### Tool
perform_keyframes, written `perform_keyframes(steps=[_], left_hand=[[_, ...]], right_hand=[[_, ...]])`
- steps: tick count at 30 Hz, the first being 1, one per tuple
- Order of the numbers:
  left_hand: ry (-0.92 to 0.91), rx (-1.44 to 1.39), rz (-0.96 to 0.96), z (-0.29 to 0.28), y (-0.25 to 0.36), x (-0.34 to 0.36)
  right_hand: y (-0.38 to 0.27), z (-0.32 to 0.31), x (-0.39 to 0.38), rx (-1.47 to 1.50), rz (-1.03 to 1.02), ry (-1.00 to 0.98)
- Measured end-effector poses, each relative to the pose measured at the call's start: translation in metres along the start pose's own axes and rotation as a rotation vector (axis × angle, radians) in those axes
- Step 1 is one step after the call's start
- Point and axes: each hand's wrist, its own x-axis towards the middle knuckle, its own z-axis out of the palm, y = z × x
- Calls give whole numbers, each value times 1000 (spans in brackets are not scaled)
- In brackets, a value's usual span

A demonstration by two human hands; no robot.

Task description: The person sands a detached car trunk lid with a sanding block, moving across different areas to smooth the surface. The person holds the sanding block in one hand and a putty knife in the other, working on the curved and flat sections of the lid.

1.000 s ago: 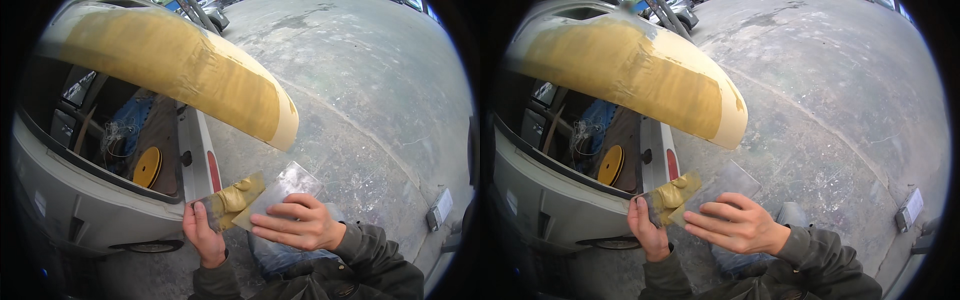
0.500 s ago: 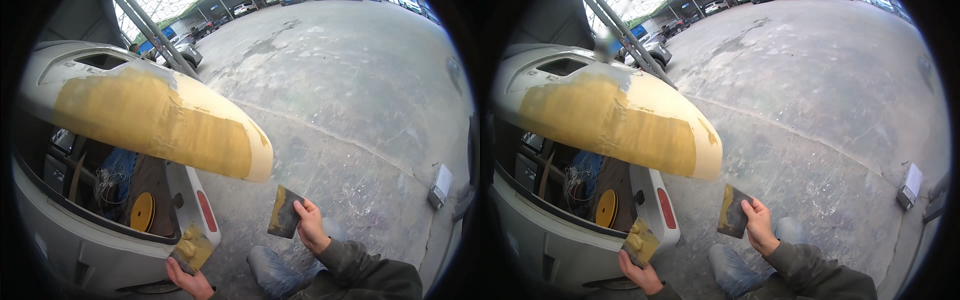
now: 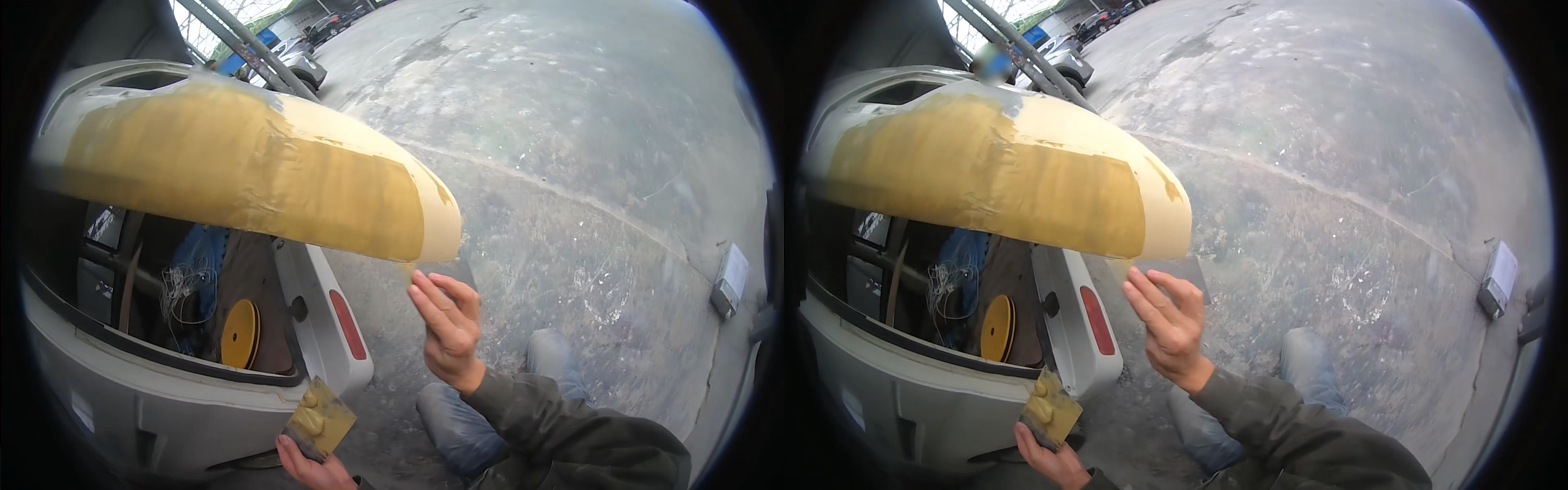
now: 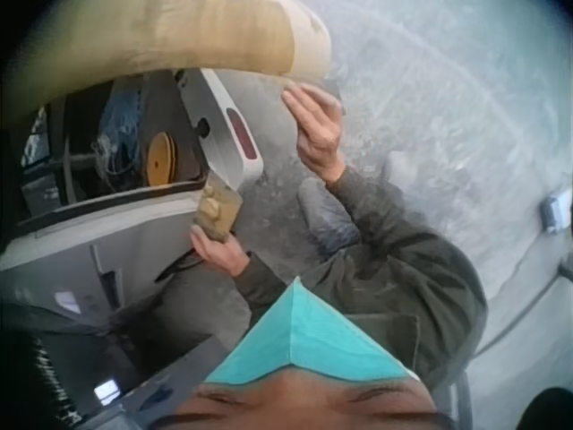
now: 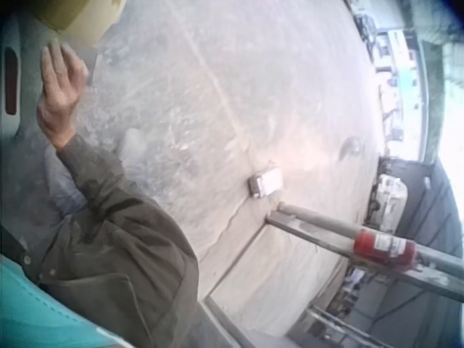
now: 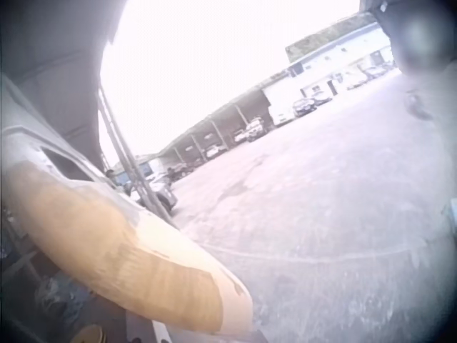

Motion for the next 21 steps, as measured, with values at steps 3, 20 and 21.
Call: perform_keyframes(steps=[3,20,21], left_hand=[[6,215,142,-15,-25,1],[-51,278,143,-16,-23,13],[-56,285,137,-11,-19,12]], right_hand=[[-6,20,2,-26,-10,44],[-14,21,-6,-52,105,54],[-11,8,-5,-37,100,25]])
